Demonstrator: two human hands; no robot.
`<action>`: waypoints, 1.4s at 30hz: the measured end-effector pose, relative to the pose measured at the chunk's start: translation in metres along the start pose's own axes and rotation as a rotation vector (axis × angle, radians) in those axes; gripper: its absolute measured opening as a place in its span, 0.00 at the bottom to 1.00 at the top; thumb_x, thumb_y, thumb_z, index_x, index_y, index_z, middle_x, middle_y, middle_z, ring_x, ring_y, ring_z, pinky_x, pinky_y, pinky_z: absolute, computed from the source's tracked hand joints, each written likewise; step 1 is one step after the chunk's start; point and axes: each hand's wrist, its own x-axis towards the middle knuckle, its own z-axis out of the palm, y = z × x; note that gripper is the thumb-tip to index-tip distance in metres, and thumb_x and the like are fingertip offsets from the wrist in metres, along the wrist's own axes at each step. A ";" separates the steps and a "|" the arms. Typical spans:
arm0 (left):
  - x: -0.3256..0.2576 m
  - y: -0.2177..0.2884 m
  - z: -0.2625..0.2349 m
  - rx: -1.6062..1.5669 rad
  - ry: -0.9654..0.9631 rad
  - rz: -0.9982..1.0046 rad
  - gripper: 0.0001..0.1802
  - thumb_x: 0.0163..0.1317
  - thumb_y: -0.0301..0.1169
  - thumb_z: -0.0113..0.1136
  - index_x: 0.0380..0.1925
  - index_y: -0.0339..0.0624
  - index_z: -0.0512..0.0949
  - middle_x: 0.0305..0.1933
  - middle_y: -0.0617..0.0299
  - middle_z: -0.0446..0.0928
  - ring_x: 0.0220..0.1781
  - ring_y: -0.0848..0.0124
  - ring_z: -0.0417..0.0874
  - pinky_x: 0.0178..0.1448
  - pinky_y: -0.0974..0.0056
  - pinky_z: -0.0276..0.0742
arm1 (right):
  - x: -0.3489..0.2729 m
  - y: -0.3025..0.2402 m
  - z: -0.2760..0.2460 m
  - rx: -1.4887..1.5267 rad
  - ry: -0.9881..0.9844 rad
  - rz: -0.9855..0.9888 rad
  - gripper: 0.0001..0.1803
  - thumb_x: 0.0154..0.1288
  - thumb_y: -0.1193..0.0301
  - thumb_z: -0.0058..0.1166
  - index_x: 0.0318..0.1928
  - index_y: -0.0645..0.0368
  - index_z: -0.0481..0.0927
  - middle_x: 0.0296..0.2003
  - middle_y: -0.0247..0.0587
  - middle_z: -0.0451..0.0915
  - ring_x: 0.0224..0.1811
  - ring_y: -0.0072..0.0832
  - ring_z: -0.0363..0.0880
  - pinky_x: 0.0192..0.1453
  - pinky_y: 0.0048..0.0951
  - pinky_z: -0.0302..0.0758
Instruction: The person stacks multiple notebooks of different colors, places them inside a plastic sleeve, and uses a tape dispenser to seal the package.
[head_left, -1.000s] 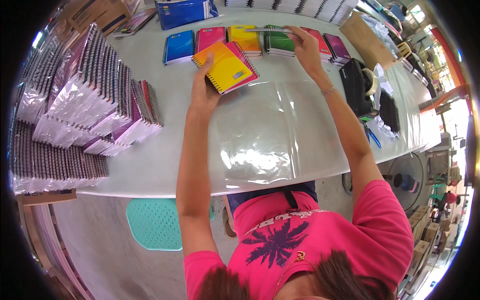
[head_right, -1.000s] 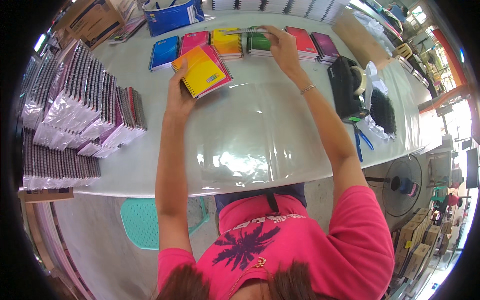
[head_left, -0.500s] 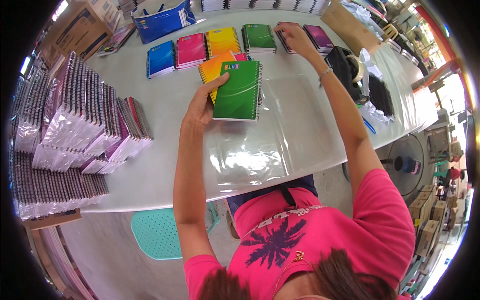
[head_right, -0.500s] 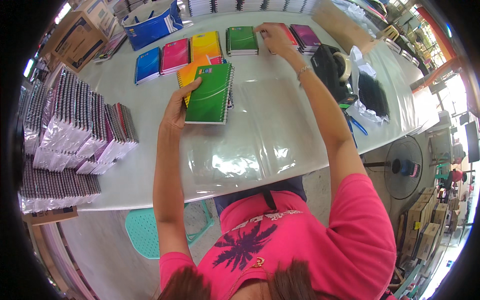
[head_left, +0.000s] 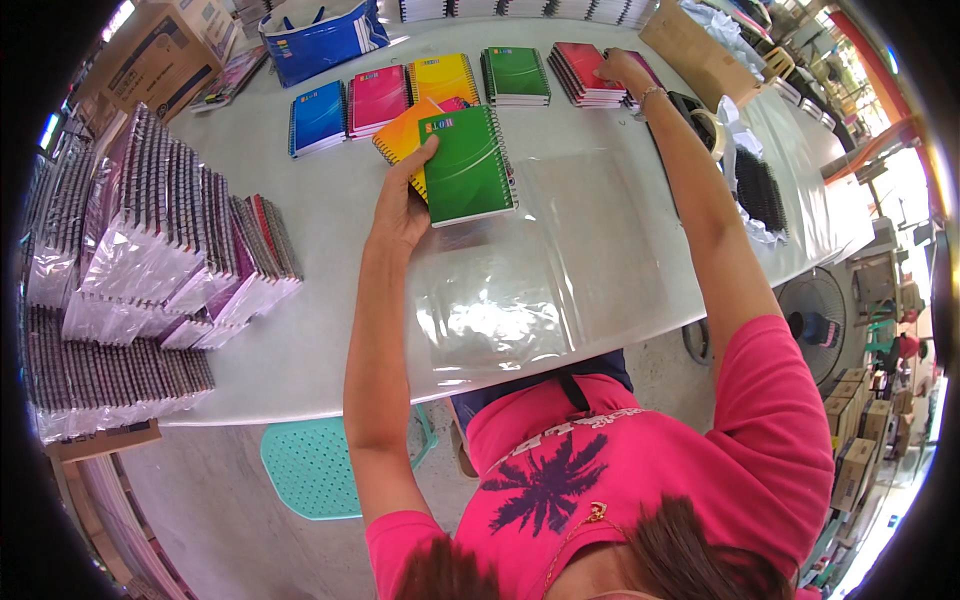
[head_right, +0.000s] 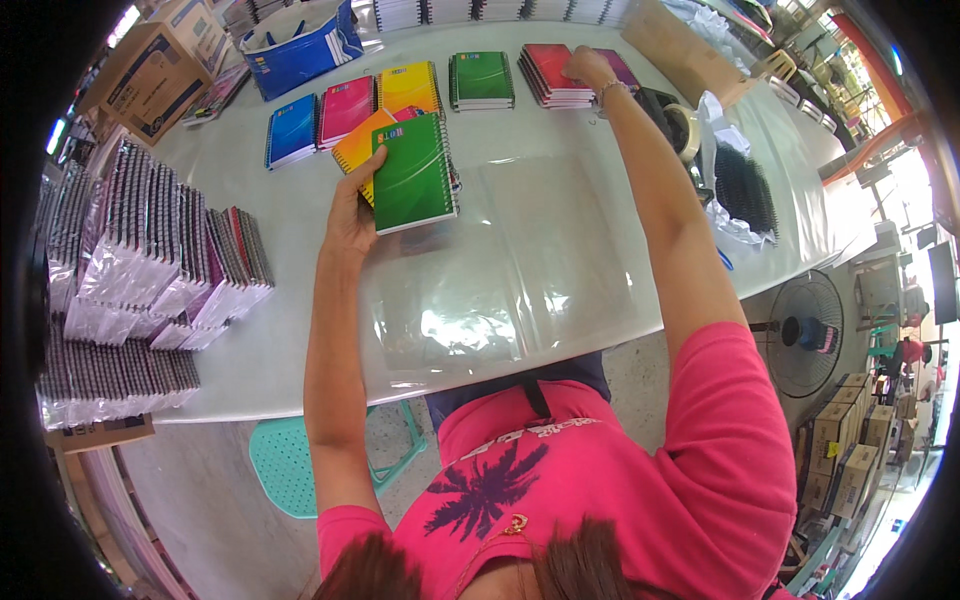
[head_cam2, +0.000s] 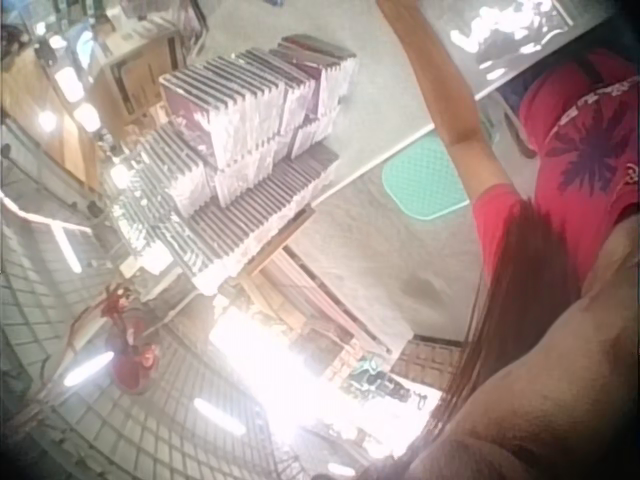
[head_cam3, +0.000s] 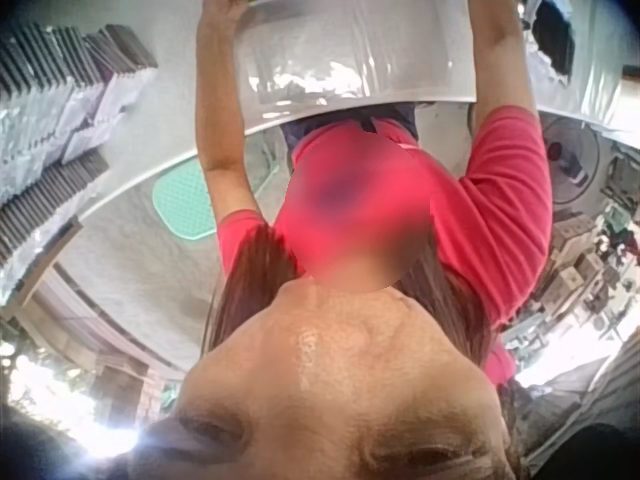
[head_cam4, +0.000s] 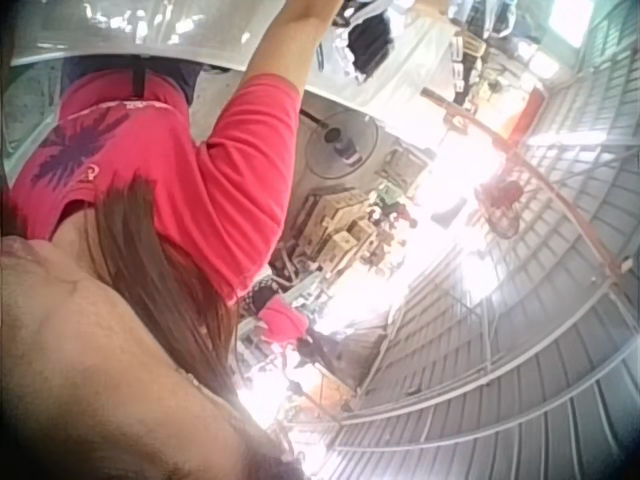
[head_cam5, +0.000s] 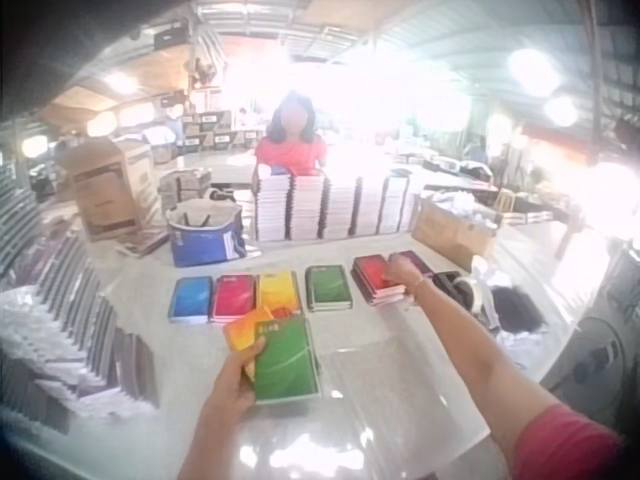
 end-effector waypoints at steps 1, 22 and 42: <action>-0.002 0.003 -0.005 -0.013 0.020 0.017 0.21 0.59 0.28 0.65 0.51 0.33 0.74 0.48 0.55 0.80 0.47 0.66 0.83 0.51 0.63 0.83 | -0.003 -0.014 0.003 -0.040 0.005 -0.017 0.20 0.55 0.61 0.61 0.43 0.62 0.81 0.44 0.50 0.83 0.48 0.45 0.82 0.52 0.42 0.77; -0.005 0.007 -0.001 -0.018 -0.005 0.132 0.22 0.63 0.32 0.61 0.54 0.34 0.71 0.51 0.54 0.77 0.52 0.64 0.81 0.54 0.59 0.82 | -0.027 -0.014 -0.028 0.047 0.064 -0.160 0.28 0.53 0.56 0.68 0.46 0.65 0.79 0.37 0.41 0.80 0.37 0.31 0.78 0.43 0.31 0.78; -0.026 -0.006 0.014 0.035 -0.148 -0.106 0.30 0.63 0.42 0.62 0.58 0.33 0.68 0.55 0.51 0.76 0.53 0.63 0.81 0.55 0.55 0.82 | -0.198 -0.152 -0.067 0.411 -0.419 -1.155 0.25 0.55 0.53 0.66 0.47 0.57 0.83 0.42 0.34 0.80 0.45 0.25 0.76 0.57 0.30 0.70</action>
